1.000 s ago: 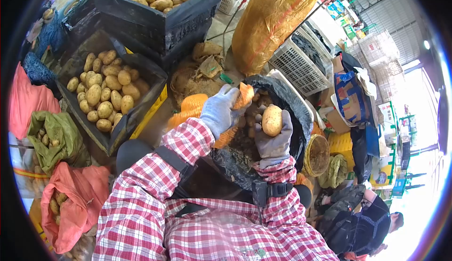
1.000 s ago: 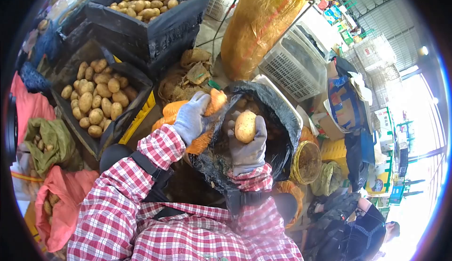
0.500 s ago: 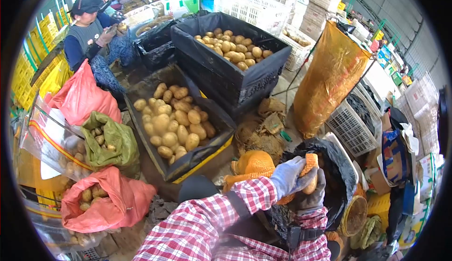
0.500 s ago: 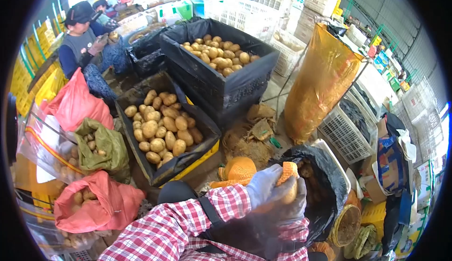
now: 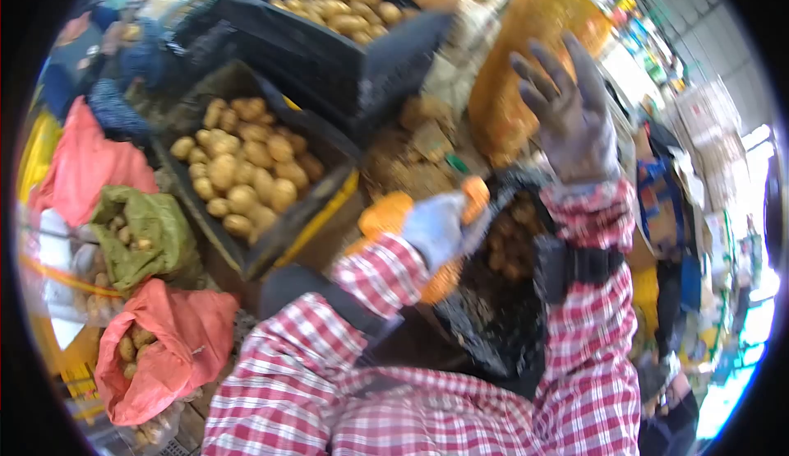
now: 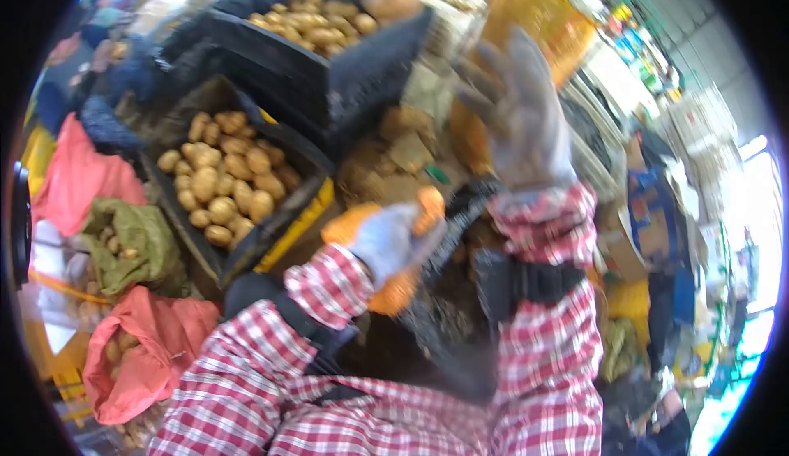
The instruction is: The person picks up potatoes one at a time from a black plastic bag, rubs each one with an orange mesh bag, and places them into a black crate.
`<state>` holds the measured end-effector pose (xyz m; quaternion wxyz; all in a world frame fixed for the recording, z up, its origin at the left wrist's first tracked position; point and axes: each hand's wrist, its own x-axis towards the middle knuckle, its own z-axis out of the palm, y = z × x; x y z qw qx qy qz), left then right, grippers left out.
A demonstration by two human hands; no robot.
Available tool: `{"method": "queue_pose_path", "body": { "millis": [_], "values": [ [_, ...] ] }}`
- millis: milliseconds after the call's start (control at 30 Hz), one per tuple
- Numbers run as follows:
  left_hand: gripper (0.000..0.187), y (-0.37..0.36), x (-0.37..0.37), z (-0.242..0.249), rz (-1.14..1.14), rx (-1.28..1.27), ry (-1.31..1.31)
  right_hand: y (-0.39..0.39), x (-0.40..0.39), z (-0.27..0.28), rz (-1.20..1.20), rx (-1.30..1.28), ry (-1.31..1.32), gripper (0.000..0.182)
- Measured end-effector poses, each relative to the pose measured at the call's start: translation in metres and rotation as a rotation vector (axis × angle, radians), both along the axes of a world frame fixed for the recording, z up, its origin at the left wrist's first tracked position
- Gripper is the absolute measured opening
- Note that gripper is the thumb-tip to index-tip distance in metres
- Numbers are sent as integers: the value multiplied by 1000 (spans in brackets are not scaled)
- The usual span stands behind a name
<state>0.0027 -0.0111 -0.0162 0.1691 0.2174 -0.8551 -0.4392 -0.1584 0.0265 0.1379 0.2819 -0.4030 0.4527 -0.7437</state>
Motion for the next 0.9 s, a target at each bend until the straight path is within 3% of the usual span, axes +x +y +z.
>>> {"method": "queue_pose_path", "body": {
  "millis": [33, 67, 100, 133, 167, 233, 300, 333, 367, 433, 533, 567, 633, 700, 733, 900],
  "values": [
    [20, -5, 0, -6, -15, -29, 21, 5, -3, -3, -44, 70, 58, 70],
    [22, -7, -3, 1, -72, 815, 182, 18, -22, -22, 54, 83, 97, 69],
    [24, -8, -7, 7, 128, 1630, 357, 36, -42, -47, 154, 104, 118, 68],
    [27, -12, -6, 11, 153, 1681, 442, 56, -54, -70, 181, 35, -18, 48],
    [27, -21, 2, 18, 91, 1579, 401, 66, -23, -58, -209, 408, -51, 44],
    [28, -29, 6, 16, -120, 810, 418, 129, -78, -131, -84, 374, 434, 49],
    [34, -61, 4, -4, -42, 1449, 596, 164, -89, -173, -404, 743, -149, 50],
    [37, -64, 6, -9, -105, 501, 481, 186, -89, -189, -373, 819, -171, 53],
    [38, -67, 7, -4, -87, 278, 447, 209, -90, -209, -342, 898, -195, 56],
    [38, -65, 7, 12, 49, 394, 353, 246, -110, -273, -408, 956, -403, 49],
    [36, -63, 2, 4, 1, 449, 473, 251, -98, -333, -391, 1031, -484, 50],
    [36, -64, -2, 2, 76, 336, 346, 251, -99, -369, -421, 1220, -358, 56],
    [33, -60, -1, 10, -71, 267, 358, 238, -87, -397, -373, 1482, 7, 60],
    [37, -64, 1, 1, 16, 440, 347, 213, -74, -412, -307, 1650, 449, 67],
    [38, -64, -1, 4, 48, 365, 298, 194, -63, -399, -293, 1700, 540, 53],
    [44, -67, 1, 4, 126, 364, 247, 170, -37, -451, 2, 1759, 793, 46]
  ]
}}
